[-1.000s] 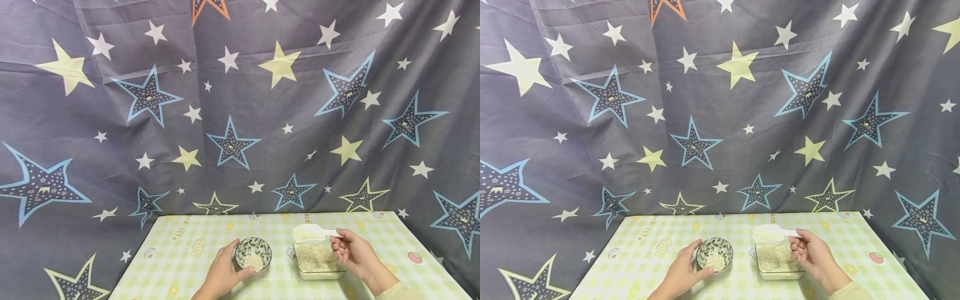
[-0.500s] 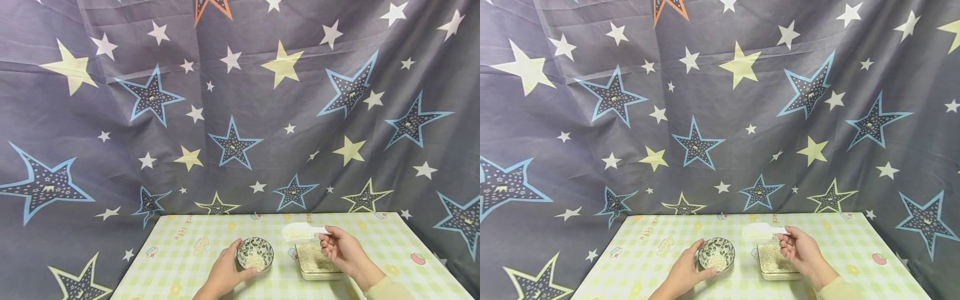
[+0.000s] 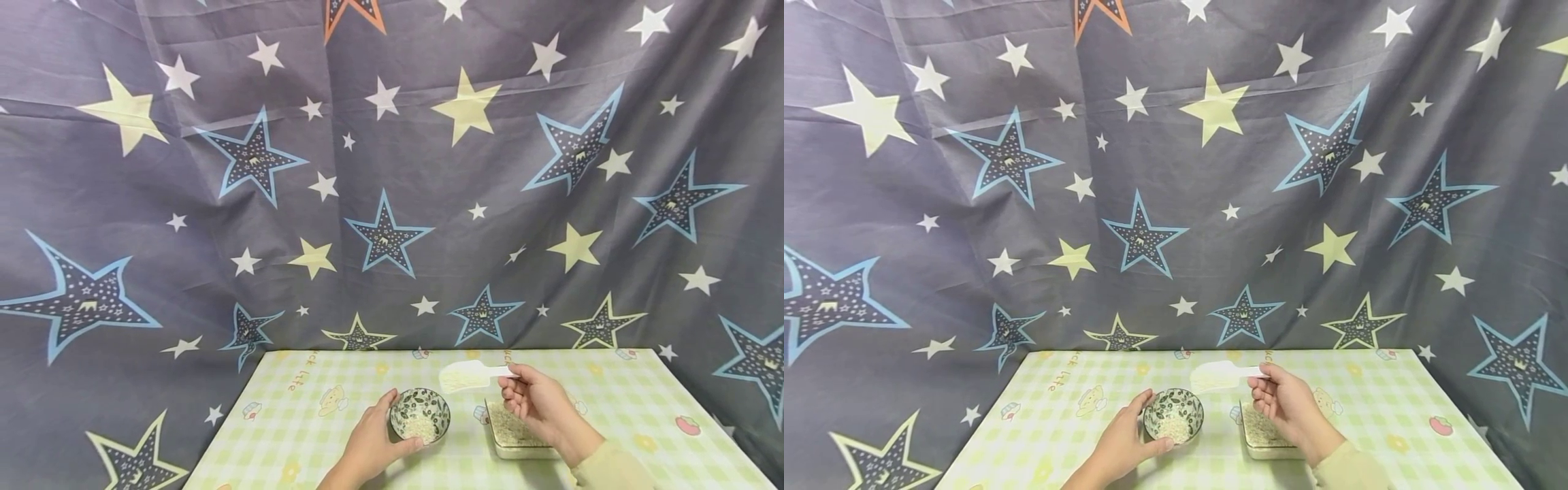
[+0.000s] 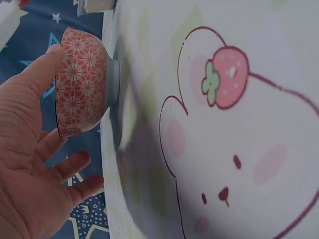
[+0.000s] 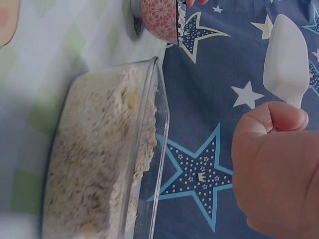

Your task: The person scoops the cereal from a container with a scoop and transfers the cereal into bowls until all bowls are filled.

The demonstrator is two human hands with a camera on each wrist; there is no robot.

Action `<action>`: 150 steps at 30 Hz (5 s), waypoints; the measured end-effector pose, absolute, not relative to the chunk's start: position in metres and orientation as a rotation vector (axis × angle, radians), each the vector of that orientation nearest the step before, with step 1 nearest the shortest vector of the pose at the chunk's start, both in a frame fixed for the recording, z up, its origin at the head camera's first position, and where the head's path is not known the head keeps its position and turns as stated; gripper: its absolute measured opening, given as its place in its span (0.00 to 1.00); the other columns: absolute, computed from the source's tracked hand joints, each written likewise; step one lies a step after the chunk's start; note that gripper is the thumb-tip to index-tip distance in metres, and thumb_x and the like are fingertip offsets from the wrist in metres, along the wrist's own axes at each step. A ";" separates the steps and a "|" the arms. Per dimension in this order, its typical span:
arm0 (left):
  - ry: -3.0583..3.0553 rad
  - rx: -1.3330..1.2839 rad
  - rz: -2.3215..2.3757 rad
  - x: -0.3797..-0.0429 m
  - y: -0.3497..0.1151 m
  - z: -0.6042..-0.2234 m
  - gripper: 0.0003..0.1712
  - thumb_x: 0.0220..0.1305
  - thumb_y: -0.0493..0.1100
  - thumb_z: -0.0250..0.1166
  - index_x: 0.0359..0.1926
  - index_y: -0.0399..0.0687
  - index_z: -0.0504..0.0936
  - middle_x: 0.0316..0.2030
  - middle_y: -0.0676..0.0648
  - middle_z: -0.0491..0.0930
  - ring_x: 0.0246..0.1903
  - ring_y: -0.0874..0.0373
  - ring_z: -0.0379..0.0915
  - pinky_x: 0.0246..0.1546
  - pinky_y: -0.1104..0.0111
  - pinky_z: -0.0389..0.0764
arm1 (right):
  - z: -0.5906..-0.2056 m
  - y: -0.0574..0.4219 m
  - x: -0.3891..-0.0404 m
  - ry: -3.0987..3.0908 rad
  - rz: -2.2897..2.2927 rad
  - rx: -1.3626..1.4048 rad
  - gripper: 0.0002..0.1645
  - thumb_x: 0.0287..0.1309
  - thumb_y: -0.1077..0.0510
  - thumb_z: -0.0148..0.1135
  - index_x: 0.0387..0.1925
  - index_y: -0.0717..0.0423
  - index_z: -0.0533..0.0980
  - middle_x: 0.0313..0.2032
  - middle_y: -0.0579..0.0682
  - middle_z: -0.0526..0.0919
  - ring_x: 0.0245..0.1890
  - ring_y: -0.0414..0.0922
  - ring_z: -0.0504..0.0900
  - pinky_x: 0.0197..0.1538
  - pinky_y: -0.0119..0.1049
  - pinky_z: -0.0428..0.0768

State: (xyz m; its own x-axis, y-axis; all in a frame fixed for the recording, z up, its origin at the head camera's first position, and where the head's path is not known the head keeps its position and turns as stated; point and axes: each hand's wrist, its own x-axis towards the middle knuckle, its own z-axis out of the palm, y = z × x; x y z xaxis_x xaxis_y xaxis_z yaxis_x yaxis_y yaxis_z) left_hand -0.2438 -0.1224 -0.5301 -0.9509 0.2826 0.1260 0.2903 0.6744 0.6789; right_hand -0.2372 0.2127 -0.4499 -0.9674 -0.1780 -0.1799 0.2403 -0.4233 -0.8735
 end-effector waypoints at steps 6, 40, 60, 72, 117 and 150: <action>-2.861 -0.486 -1.153 -0.245 -0.120 -0.529 0.65 0.56 0.70 0.78 0.81 0.38 0.62 0.74 0.41 0.75 0.68 0.35 0.74 0.68 0.36 0.76 | -0.447 0.203 -0.240 1.560 -2.468 0.126 0.15 0.85 0.54 0.44 0.39 0.51 0.73 0.29 0.42 0.86 0.26 0.32 0.80 0.31 0.22 0.80; -2.859 -0.461 -1.150 -0.242 -0.122 -0.533 0.65 0.53 0.69 0.80 0.80 0.39 0.63 0.74 0.41 0.75 0.68 0.37 0.75 0.67 0.37 0.77 | -0.446 0.177 -0.252 1.820 -2.389 0.161 0.14 0.82 0.55 0.48 0.44 0.58 0.78 0.26 0.42 0.87 0.23 0.32 0.78 0.28 0.23 0.80; -2.847 -0.492 -1.118 -0.243 -0.120 -0.526 0.64 0.54 0.71 0.79 0.80 0.40 0.63 0.74 0.42 0.76 0.67 0.38 0.76 0.67 0.38 0.78 | -0.441 0.173 -0.255 2.035 -2.279 0.139 0.19 0.82 0.53 0.49 0.38 0.59 0.80 0.25 0.41 0.86 0.23 0.35 0.76 0.29 0.25 0.78; -2.853 -0.478 -1.130 -0.244 -0.121 -0.525 0.64 0.54 0.70 0.79 0.80 0.40 0.63 0.74 0.42 0.75 0.67 0.38 0.75 0.68 0.39 0.77 | -0.438 0.166 -0.254 2.138 -2.220 0.116 0.16 0.82 0.55 0.50 0.41 0.61 0.79 0.24 0.42 0.85 0.23 0.35 0.75 0.28 0.26 0.77; -2.873 -0.447 -1.121 -0.244 -0.123 -0.530 0.64 0.53 0.70 0.80 0.80 0.42 0.65 0.73 0.42 0.77 0.66 0.39 0.76 0.65 0.39 0.80 | -0.429 0.149 -0.244 2.496 -2.094 -0.062 0.15 0.78 0.59 0.55 0.45 0.67 0.83 0.24 0.48 0.85 0.22 0.37 0.75 0.26 0.27 0.74; -2.852 -0.460 -1.069 -0.243 -0.120 -0.525 0.63 0.51 0.68 0.82 0.79 0.42 0.66 0.72 0.44 0.78 0.64 0.41 0.77 0.65 0.40 0.79 | -0.447 0.143 -0.222 3.209 -1.170 -0.989 0.12 0.80 0.49 0.59 0.51 0.46 0.86 0.25 0.30 0.71 0.25 0.26 0.68 0.32 0.26 0.73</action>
State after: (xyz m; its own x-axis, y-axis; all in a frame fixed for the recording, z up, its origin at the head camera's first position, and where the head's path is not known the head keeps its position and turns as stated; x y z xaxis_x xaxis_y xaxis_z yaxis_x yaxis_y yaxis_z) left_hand -0.2431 -0.1203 -0.5252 -0.9536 0.2550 0.1600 0.2973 0.7148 0.6330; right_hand -0.2219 0.1429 -0.4474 -0.7670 -0.3480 0.5391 -0.6134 0.6444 -0.4566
